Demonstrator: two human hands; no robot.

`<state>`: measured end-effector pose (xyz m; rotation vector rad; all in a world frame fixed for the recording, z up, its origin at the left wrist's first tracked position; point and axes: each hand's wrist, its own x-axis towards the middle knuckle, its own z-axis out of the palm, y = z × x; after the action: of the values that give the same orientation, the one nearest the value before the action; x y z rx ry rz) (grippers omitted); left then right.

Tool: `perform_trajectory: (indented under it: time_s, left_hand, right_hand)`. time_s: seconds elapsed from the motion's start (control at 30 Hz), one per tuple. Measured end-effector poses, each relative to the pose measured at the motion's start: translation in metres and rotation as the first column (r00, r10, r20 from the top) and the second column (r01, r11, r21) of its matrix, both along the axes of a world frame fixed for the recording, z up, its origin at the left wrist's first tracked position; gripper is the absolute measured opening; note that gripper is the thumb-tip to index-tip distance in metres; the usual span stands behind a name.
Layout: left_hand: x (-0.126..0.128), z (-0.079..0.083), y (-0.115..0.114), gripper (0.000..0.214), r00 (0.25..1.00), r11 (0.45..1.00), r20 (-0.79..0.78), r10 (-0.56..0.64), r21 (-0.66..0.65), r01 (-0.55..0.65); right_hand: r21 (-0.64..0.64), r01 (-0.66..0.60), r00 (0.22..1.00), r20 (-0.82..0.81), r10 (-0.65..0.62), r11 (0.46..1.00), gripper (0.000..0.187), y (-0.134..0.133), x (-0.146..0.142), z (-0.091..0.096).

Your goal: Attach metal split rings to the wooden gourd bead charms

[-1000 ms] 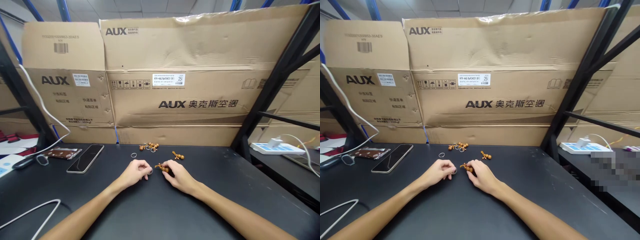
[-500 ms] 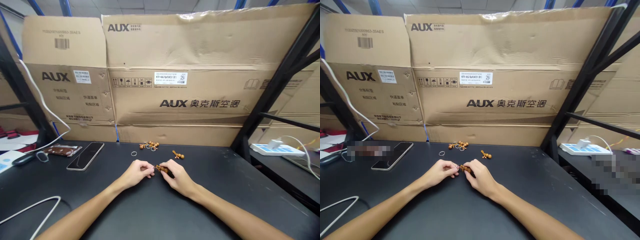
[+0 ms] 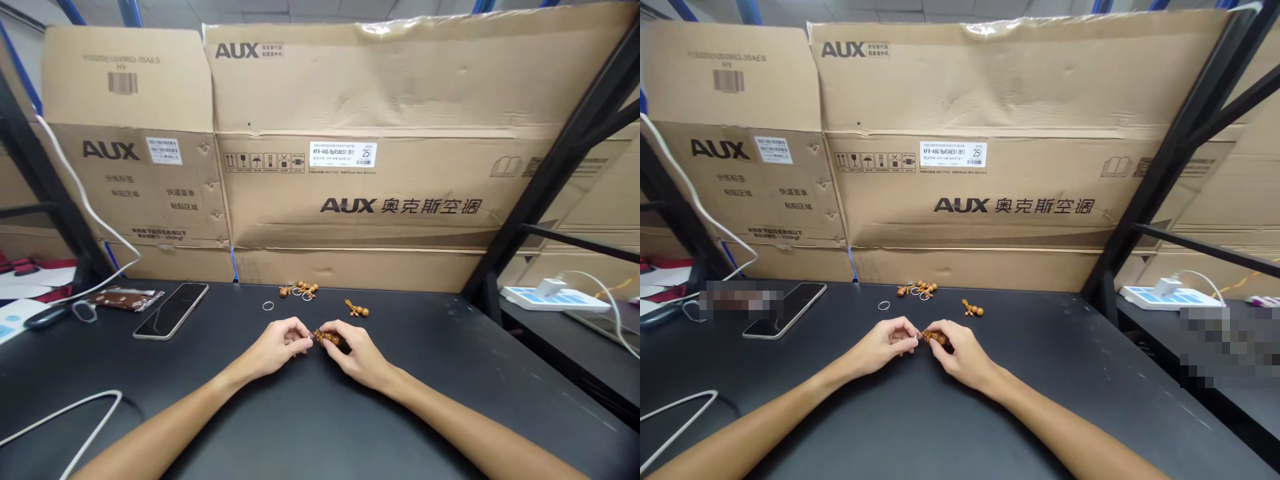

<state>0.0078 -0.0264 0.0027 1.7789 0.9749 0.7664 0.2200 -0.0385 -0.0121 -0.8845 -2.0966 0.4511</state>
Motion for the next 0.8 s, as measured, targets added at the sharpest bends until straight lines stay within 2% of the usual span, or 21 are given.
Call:
perform_trajectory:
  time_s: [0.17, 0.6, 0.8]
  left_hand:
    - [0.0002, 0.001, -0.001, 0.019, 1.0, 1.0, 0.006, -0.003, -0.013, 0.003]
    - [-0.0008, -0.0003, -0.0002, 0.023, 0.999, 1.0, -0.028, -0.019, 0.016, 0.019]
    - [0.0011, 0.0025, -0.003, 0.021, 1.0, 1.0, -0.001, -0.003, 0.025, 0.003]
  right_hand:
    - [-0.04, 0.051, 0.999, -0.016, -0.051, 0.998, 0.007, 0.0023, -0.0009, -0.0039]
    - [-0.06, 0.043, 0.999, 0.006, -0.043, 0.997, 0.014, 0.0016, -0.0005, 0.0027]
    - [-0.124, 0.036, 0.999, -0.028, -0.039, 0.992, 0.014, -0.0032, -0.0062, 0.0031]
